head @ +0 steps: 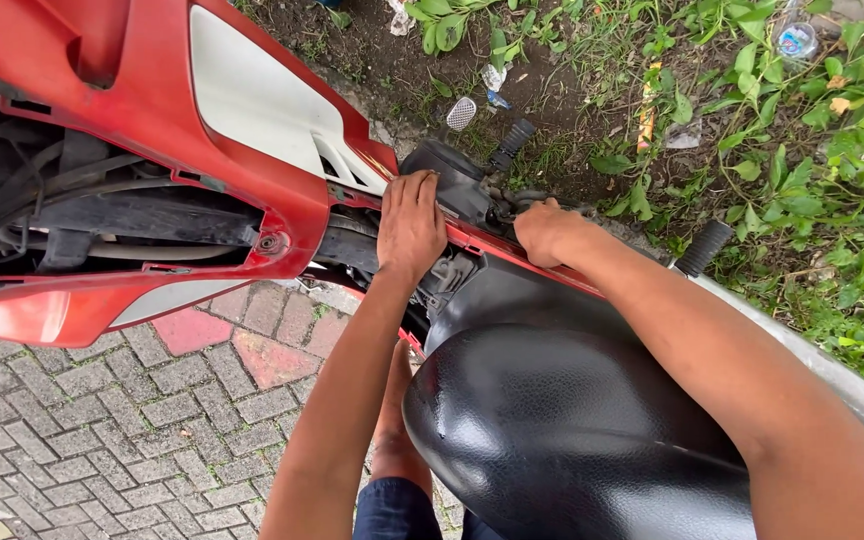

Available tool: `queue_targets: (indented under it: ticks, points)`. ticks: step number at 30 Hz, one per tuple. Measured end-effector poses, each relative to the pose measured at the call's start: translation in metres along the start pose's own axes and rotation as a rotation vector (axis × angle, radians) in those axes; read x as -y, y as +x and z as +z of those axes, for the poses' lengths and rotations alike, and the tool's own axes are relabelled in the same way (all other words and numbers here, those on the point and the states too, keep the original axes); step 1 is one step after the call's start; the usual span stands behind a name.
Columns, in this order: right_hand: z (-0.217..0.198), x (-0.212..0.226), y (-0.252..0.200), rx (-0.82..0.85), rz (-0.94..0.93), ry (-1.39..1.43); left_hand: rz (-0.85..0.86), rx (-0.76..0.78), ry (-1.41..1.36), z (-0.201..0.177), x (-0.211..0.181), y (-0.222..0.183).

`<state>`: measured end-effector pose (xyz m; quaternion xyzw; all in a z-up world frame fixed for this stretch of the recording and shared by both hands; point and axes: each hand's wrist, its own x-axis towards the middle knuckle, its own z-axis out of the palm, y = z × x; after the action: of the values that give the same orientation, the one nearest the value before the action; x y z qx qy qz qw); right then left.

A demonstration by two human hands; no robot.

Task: The person is performing maintenance on a motorcycle, including pouring oil and using tools to adjust internal components.

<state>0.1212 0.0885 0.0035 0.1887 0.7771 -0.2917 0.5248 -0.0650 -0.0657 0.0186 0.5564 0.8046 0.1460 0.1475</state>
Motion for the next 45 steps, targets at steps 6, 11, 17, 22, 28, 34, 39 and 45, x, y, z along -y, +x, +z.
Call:
queue_targets:
  ticks: [6, 11, 17, 22, 28, 34, 39, 45]
  points:
    - [-0.019, 0.013, -0.024, 0.054, 0.044, 0.032, -0.014, 0.046, 0.020, -0.002, -0.001, -0.001]
    - [-0.020, 0.017, -0.019, 0.049, 0.044, -0.015, -0.026, 0.055, 0.031, 0.000, 0.001, -0.001]
    - [-0.023, 0.020, -0.014, 0.001, 0.024, -0.080, -0.024, 0.066, 0.053, -0.003, -0.002, -0.001]
    - [-0.032, 0.037, 0.004, -0.076, 0.019, -0.114, -0.022, 0.084, 0.060, -0.009, -0.002, 0.000]
    - [-0.038, 0.045, 0.051, -0.139, 0.006, -0.291, -0.026, 0.086, 0.066, -0.007, -0.001, -0.001]
    - [-0.052, 0.016, 0.032, 0.133, 0.449, 1.113, -0.015, 0.045, 0.045, -0.005, 0.000, -0.001]
    - [-0.061, 0.015, -0.009, 0.029, 0.303, 0.752, -0.025, 0.051, 0.058, -0.004, 0.001, -0.002]
    - [-0.077, 0.015, -0.023, -0.123, 0.107, 0.007, -0.033, 0.065, 0.034, -0.005, 0.001, -0.001]
